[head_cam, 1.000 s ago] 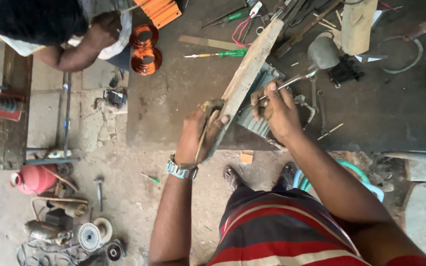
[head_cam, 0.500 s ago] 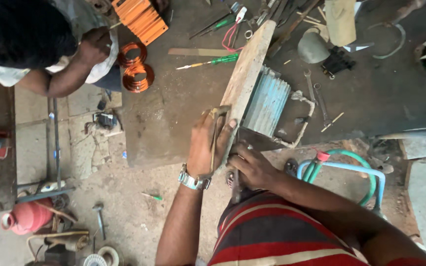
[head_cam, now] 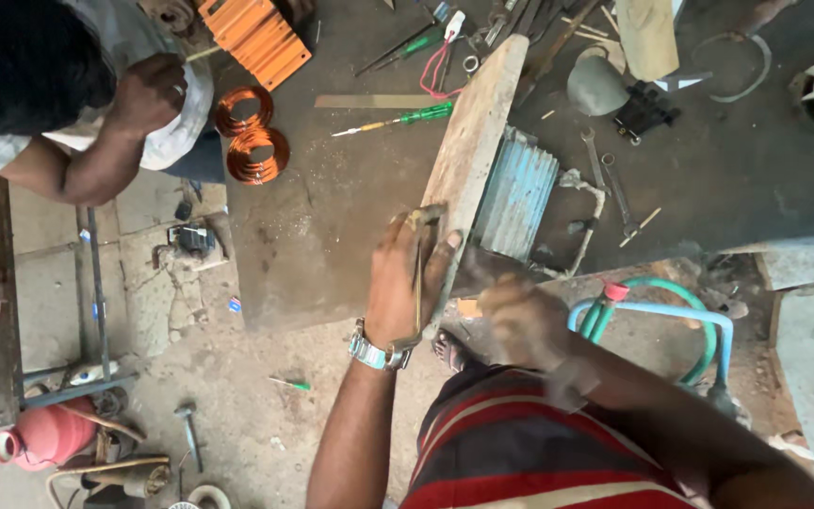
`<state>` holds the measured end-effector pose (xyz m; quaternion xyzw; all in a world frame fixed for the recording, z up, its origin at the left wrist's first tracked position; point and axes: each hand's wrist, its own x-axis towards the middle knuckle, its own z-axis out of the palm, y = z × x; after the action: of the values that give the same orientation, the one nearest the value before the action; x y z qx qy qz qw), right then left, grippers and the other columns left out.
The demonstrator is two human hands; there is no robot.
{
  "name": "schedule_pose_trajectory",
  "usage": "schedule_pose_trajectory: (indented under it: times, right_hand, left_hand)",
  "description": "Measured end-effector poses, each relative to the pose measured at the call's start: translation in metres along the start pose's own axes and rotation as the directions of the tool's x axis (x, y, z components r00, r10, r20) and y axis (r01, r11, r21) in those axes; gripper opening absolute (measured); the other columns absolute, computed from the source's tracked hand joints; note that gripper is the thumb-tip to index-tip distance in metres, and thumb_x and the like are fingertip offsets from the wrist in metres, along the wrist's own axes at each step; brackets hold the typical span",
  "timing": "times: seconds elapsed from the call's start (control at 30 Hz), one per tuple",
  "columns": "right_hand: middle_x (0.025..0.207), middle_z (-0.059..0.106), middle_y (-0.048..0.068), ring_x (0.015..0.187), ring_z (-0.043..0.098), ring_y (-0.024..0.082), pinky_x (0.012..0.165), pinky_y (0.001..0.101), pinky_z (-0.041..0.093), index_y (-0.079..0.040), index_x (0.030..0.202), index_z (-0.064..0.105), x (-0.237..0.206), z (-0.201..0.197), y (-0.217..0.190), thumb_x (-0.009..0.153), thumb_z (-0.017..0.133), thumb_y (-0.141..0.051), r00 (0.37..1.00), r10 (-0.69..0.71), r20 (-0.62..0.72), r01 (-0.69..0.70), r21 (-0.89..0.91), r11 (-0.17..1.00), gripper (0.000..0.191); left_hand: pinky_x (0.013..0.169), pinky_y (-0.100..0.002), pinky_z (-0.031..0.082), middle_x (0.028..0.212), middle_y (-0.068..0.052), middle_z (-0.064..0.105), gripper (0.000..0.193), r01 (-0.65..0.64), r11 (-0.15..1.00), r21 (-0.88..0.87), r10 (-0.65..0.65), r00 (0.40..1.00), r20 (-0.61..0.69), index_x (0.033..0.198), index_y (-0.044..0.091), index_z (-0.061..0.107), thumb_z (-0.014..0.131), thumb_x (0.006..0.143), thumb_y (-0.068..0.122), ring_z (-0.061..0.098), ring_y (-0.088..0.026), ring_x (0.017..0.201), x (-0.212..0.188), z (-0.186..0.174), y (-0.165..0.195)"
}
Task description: The person uses a wrench to tighten bolts on a motor component placed on a wooden board. They repeatedly adjust the component and use the wrench to secure it. The workspace is cluttered with tools and materials.
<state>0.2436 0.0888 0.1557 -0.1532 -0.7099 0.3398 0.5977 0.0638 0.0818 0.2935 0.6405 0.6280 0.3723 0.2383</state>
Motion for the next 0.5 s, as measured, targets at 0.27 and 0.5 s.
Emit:
schedule_pose_trajectory:
  times: [0.27,0.5]
  right_hand:
    - [0.099,0.068,0.020,0.077,0.062,0.025,0.072,0.0387,0.051,-0.011,0.113,0.044,0.051,-0.037,0.034,0.116,0.044,-0.037,0.724,0.675,-0.139,-0.461,0.631,0.624,0.025]
    - [0.098,0.068,0.015,0.076,0.065,0.026,0.069,0.0401,0.053,-0.013,0.113,0.048,0.067,-0.052,0.057,0.110,0.051,-0.045,0.571,0.817,0.082,-0.639,0.669,0.379,0.032]
  left_hand:
    - [0.076,-0.046,0.051,0.100,-0.020,0.065,0.032,-0.102,0.995,-0.006,0.102,0.994,-0.036,0.123,0.005,0.064,0.069,0.097,0.022,0.066,-0.038,0.086,-0.001,0.001,-0.002]
    - [0.078,-0.045,0.050,0.094,-0.017,0.065,0.031,-0.030,1.000,0.000,0.030,0.999,-0.035,0.121,0.005,0.066,0.070,0.094,0.022,0.066,-0.036,0.086,-0.002,0.005,-0.002]
